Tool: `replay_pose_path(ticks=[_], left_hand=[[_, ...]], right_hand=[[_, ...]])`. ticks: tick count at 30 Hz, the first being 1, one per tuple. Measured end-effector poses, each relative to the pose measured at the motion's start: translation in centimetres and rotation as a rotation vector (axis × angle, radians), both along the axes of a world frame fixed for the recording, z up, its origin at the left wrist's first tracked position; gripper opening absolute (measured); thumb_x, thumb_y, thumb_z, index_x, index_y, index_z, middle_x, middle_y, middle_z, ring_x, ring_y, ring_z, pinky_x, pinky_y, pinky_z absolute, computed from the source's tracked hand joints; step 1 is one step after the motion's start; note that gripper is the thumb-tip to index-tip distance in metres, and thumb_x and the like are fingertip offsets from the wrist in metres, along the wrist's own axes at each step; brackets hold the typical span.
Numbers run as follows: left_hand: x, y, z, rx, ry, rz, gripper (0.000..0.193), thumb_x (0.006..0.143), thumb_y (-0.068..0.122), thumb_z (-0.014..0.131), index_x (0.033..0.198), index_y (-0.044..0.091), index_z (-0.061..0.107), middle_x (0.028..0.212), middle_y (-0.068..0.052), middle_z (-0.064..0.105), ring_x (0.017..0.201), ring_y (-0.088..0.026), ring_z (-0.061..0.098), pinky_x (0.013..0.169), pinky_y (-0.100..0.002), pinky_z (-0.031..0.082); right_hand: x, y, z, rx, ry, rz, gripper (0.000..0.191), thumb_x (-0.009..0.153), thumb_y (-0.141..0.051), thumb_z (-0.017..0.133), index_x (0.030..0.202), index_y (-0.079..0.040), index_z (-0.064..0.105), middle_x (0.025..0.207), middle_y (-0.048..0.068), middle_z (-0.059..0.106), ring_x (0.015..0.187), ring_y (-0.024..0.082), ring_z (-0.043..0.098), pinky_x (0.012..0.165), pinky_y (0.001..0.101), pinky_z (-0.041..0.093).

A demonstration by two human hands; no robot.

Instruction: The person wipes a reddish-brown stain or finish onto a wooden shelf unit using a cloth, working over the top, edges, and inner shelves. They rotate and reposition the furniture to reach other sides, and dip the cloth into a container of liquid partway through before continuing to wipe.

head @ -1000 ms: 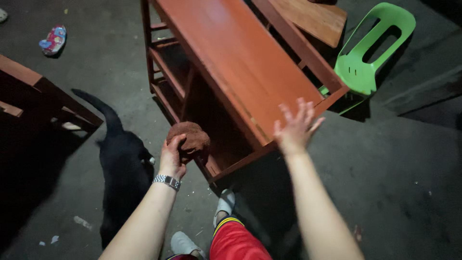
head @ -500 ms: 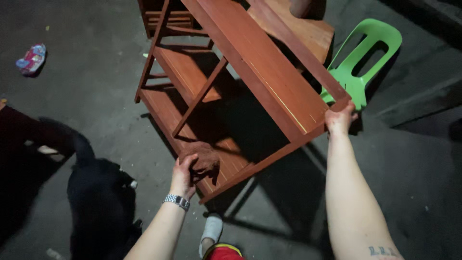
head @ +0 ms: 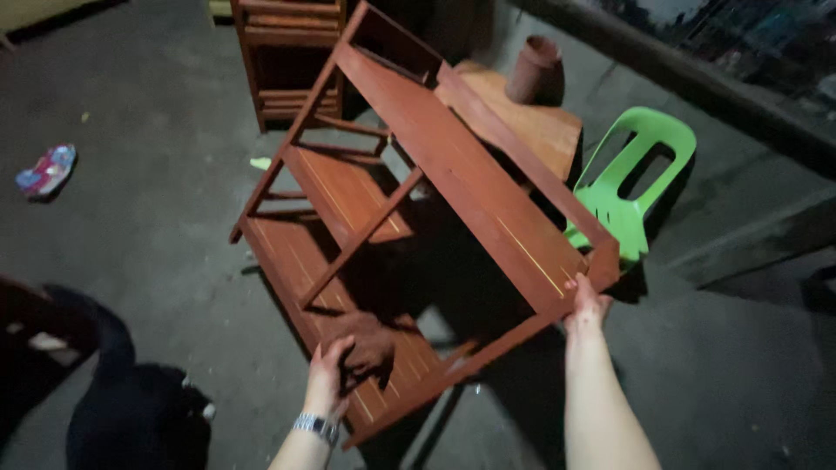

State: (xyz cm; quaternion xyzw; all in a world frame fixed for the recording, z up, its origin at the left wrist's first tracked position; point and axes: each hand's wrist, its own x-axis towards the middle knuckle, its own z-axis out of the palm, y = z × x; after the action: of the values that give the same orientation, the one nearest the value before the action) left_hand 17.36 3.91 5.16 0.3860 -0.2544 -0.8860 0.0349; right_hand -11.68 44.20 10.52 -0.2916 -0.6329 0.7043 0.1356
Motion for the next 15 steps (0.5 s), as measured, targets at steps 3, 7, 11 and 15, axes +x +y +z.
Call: replay_pose_path(ticks=[3, 7, 11, 15], left_hand=[[-0.7, -0.7, -1.0, -0.025, 0.021, -0.013, 0.038, 0.089, 0.018, 0.065, 0.124, 0.004, 0.061, 0.115, -0.017, 0.071, 0.101, -0.031, 0.071, 0.083, -0.048, 0.061], [-2.8, -1.2, -1.7, -0.006, 0.061, -0.044, 0.039, 0.088, 0.016, 0.066, 0.125, 0.004, 0.06, 0.114, -0.017, 0.07, 0.098, -0.032, 0.071, 0.081, -0.048, 0.061], [-6.2, -2.3, -0.9, 0.024, -0.016, -0.158, 0.047, 0.088, 0.019, 0.066, 0.133, 0.007, 0.056, 0.12, -0.018, 0.068, 0.099, -0.034, 0.071, 0.081, -0.05, 0.06], [-8.2, -3.2, -0.2, -0.034, 0.015, -0.219, 0.056, 0.086, 0.02, 0.069, 0.138, 0.007, 0.054, 0.125, -0.02, 0.066, 0.102, -0.034, 0.07, 0.082, -0.05, 0.061]], right_hand=[[-1.0, 1.0, -0.2, 0.127, 0.021, 0.018, 0.045, 0.078, -0.003, 0.071, 0.119, -0.002, 0.052, 0.105, 0.012, 0.064, 0.083, 0.026, 0.065, 0.064, 0.0465, 0.056], [-2.3, 2.3, 0.1, 0.241, 0.042, 0.036, 0.048, 0.073, 0.001, 0.072, 0.118, -0.001, 0.053, 0.103, 0.01, 0.065, 0.084, 0.026, 0.065, 0.064, 0.0467, 0.056], [-3.1, 3.0, 0.3, 0.306, -0.01, 0.087, 0.043, 0.08, -0.006, 0.069, 0.122, -0.01, 0.06, 0.097, 0.009, 0.063, 0.073, 0.027, 0.058, 0.054, 0.0463, 0.04], [-4.2, 4.3, 0.5, 0.222, -0.069, 0.117, 0.043, 0.078, -0.003, 0.066, 0.12, -0.013, 0.059, 0.092, 0.004, 0.065, 0.072, 0.02, 0.065, 0.052, 0.0406, 0.054]])
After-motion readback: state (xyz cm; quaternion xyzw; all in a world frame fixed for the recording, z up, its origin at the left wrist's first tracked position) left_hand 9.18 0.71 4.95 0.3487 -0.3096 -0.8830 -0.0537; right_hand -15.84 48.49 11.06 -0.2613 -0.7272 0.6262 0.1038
